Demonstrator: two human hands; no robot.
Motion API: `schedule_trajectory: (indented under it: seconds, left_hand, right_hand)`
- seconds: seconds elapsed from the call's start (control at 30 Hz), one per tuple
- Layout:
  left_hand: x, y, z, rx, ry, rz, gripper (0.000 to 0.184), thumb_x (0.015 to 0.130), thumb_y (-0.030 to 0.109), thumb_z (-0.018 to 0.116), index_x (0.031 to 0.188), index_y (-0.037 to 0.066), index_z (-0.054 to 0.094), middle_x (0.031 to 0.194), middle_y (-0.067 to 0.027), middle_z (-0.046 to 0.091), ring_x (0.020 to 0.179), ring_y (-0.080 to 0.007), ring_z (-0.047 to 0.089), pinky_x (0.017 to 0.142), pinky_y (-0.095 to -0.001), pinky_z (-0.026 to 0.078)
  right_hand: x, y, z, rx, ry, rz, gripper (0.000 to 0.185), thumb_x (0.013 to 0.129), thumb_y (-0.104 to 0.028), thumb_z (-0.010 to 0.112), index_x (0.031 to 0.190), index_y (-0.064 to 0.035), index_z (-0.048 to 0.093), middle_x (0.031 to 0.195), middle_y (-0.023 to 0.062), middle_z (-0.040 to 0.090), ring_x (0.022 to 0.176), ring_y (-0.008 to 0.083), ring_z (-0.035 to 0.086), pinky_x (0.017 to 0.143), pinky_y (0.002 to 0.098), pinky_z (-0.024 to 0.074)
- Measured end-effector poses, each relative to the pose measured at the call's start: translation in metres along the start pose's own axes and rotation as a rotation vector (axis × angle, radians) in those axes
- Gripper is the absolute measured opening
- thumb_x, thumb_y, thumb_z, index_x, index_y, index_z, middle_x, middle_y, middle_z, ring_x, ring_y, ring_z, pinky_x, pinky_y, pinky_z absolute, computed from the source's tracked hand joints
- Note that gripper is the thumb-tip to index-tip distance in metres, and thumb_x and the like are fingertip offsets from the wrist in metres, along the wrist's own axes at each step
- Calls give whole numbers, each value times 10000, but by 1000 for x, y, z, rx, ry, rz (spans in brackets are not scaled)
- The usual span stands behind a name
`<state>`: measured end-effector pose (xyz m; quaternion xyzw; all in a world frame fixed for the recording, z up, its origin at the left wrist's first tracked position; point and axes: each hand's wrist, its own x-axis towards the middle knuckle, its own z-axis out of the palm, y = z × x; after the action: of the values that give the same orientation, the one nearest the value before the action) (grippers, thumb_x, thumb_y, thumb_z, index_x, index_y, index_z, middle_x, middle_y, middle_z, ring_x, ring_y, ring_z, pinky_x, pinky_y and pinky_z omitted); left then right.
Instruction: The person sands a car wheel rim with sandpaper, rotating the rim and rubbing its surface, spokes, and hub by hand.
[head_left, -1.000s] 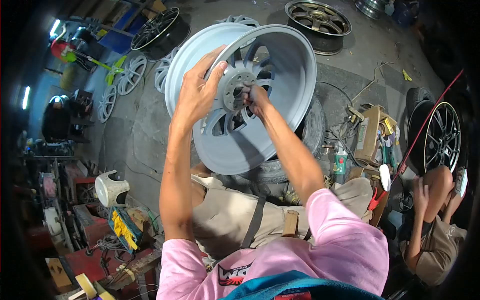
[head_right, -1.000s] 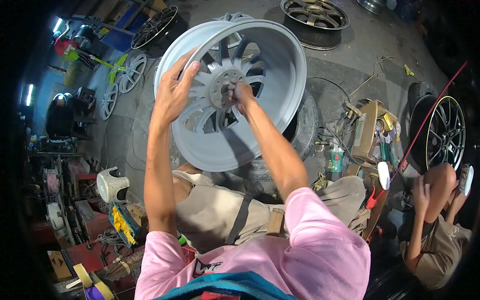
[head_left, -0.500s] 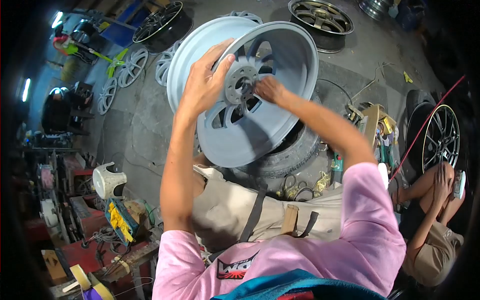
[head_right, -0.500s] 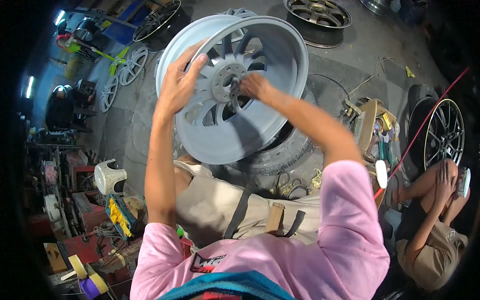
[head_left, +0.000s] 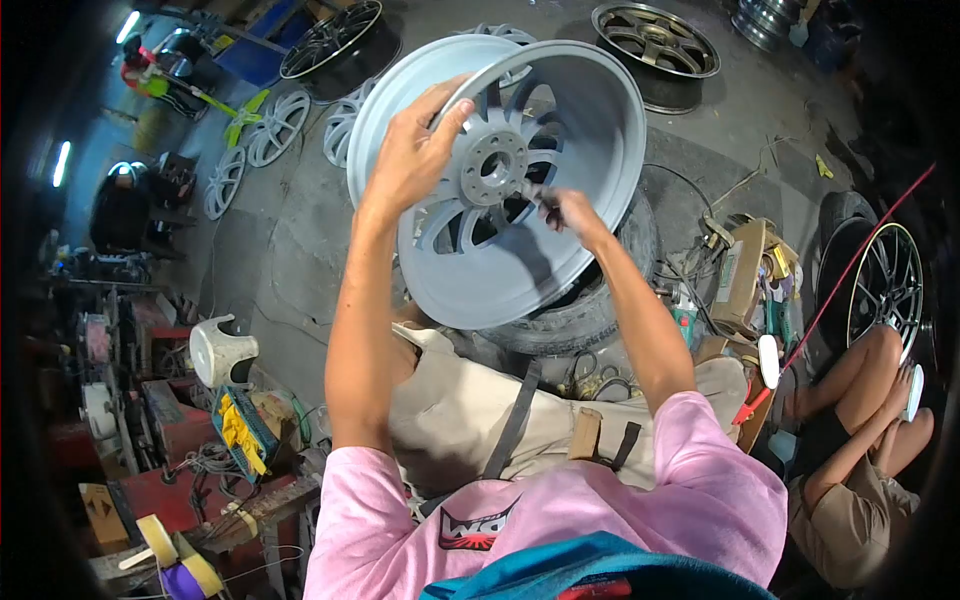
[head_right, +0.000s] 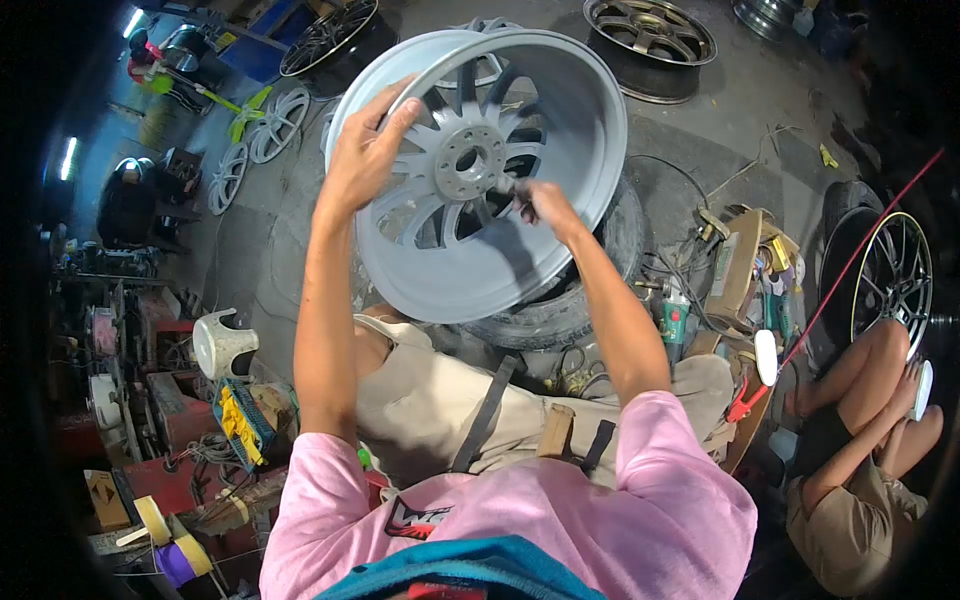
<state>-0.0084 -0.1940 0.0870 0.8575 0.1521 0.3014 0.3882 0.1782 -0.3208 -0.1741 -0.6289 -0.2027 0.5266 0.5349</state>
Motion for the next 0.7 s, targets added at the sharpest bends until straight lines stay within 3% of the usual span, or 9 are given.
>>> schedule_trajectory:
  seconds: [0.03,0.1,0.2,0.27,0.37,0.5,0.57,0.63,0.7]
  left_hand:
    - [6,-1,-2,20,-3,2,380,1010,225,606,1322,10,635,1211,-138,704,1005,-214,645,942,-338,486]
    - [10,-7,-2,1,2,31,385,1007,231,613,1325,15,637,1205,-132,703,1006,-208,637,922,-328,485]
    - [7,-4,-1,22,11,-11,390,1011,237,610,1339,28,635,1251,-135,681,1113,-209,612,976,-329,467]
    - [4,7,2,7,-13,-46,392,1014,237,605,1343,26,632,1266,-138,675,1128,-213,609,993,-333,458]
    - [9,5,0,64,-36,-28,400,1019,232,590,1357,18,621,1284,-141,665,1150,-215,601,1027,-331,434]
    - [9,9,3,78,-30,-32,399,1020,217,586,1363,16,617,1281,-138,662,1175,-209,593,1044,-321,417]
    - [6,8,4,49,-23,-41,398,1023,212,584,1366,13,615,1282,-131,662,1178,-209,592,1046,-322,416]
    - [7,8,4,30,-35,-65,398,1023,210,588,1367,11,615,1298,-126,659,1193,-207,588,1056,-325,410]
    - [7,8,5,63,-18,-46,400,1020,210,596,1366,12,617,1316,-130,655,1213,-208,582,1064,-329,407]
  right_hand:
    - [-5,8,2,-1,5,-7,398,956,-353,567,962,13,724,1038,187,710,974,367,686,858,480,543]
    - [-21,16,20,-1018,304,-740,315,914,-260,614,964,-1,785,1169,204,659,1108,345,639,974,443,511]
    - [-15,-19,35,-1334,77,-1037,301,860,-294,657,943,-34,784,1398,177,555,1355,343,483,1139,418,396]
    - [8,-26,45,-1713,90,-1032,287,877,-281,616,967,-76,796,1425,158,545,1444,317,378,1222,468,249]
    - [28,10,65,-1658,222,-1074,351,915,-328,600,975,-39,791,1419,226,526,1430,416,357,1213,480,251]
    - [47,-8,122,-1098,382,-777,422,913,-378,579,974,-9,775,1307,224,599,1177,440,552,1084,481,419]
    - [82,-36,102,445,27,-221,410,972,-324,478,1039,-20,746,1250,172,653,1121,426,589,1021,473,476]
    - [49,-63,70,1201,100,-42,401,1002,-289,405,1133,-33,685,1227,111,681,1150,398,585,1009,465,489]
    - [49,-57,65,1392,99,25,379,1009,-258,381,1190,-48,640,1202,88,687,1168,391,581,1040,486,472]
